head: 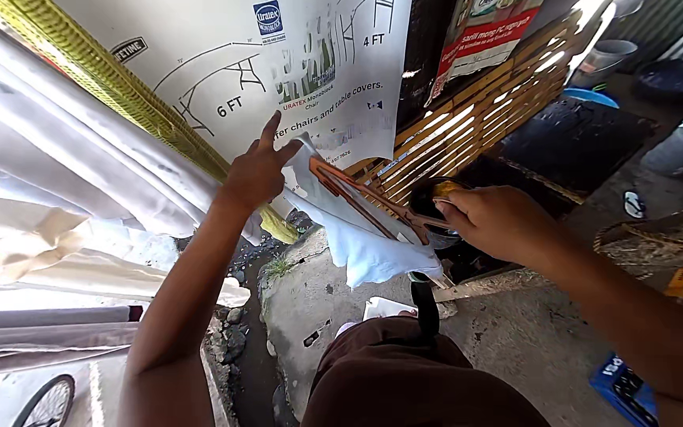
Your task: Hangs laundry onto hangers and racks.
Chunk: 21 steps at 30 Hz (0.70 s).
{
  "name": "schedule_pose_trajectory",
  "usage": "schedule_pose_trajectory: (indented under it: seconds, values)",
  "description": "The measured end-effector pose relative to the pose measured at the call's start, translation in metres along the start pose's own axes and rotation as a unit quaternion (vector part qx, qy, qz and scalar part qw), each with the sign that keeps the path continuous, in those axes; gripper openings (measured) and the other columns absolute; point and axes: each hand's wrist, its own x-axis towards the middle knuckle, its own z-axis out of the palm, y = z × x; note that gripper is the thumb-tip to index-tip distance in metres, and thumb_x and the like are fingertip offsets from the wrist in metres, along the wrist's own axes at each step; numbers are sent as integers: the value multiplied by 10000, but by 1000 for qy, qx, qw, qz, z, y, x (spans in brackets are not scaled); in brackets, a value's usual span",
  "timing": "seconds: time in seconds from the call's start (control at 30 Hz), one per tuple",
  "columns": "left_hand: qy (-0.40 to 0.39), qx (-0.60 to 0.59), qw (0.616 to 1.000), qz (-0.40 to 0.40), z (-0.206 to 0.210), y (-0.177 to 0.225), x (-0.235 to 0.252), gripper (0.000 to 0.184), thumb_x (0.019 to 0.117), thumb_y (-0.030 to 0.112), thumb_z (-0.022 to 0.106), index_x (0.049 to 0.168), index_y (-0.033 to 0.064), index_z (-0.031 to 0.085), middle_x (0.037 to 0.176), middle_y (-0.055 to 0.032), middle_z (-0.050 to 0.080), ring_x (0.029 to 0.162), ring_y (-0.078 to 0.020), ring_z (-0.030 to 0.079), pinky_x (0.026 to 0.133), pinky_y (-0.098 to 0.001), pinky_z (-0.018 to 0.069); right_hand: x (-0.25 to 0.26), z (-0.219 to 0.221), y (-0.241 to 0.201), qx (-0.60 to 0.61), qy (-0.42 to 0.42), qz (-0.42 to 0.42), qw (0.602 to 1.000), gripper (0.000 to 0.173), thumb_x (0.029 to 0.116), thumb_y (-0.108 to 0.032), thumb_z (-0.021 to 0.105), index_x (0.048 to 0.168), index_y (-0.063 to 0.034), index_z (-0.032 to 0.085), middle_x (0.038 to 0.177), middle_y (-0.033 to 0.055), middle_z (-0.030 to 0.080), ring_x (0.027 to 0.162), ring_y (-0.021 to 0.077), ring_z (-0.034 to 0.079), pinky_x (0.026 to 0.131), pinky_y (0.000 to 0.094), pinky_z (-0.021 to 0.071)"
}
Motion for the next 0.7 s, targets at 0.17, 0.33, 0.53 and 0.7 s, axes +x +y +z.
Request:
schedule_pose_trajectory:
  seconds: [0.17,0.33,0.53,0.7]
  values:
    - [1,1,997,75,0,38,-2,639,853,-96,634,1443,143,585,1705,-171,102,1172,-490,593,803,-631,537,24,21,-35,-34,-119,24,992,353,1084,-252,481,957,-2,694,825,178,693,844,377,704,711,557,526]
    - [34,12,990,135,4,59,-2,605,844,-108,636,1402,126,620,1696,-190,135,1190,-475,582,861,-595,522,50,28,-57,-26,-145,-41,988,387,1095,-281,441,976,2,677,861,199,689,882,397,695,719,561,503]
    - [52,-86,969,226,22,31,-7,300,831,101,741,1116,47,664,1498,-213,501,1334,-456,503,1060,-714,330,55,22,-32,53,223,-148,962,410,1039,-266,490,708,-33,554,538,94,474,476,279,536,438,428,356]
    - [192,-127,912,340,51,40,-7,380,946,347,691,1178,47,717,1170,-153,718,1164,-367,659,1077,-687,369,58,8,-36,93,290,-201,931,432,1048,-271,495,675,-54,514,513,42,396,445,194,427,448,360,287]
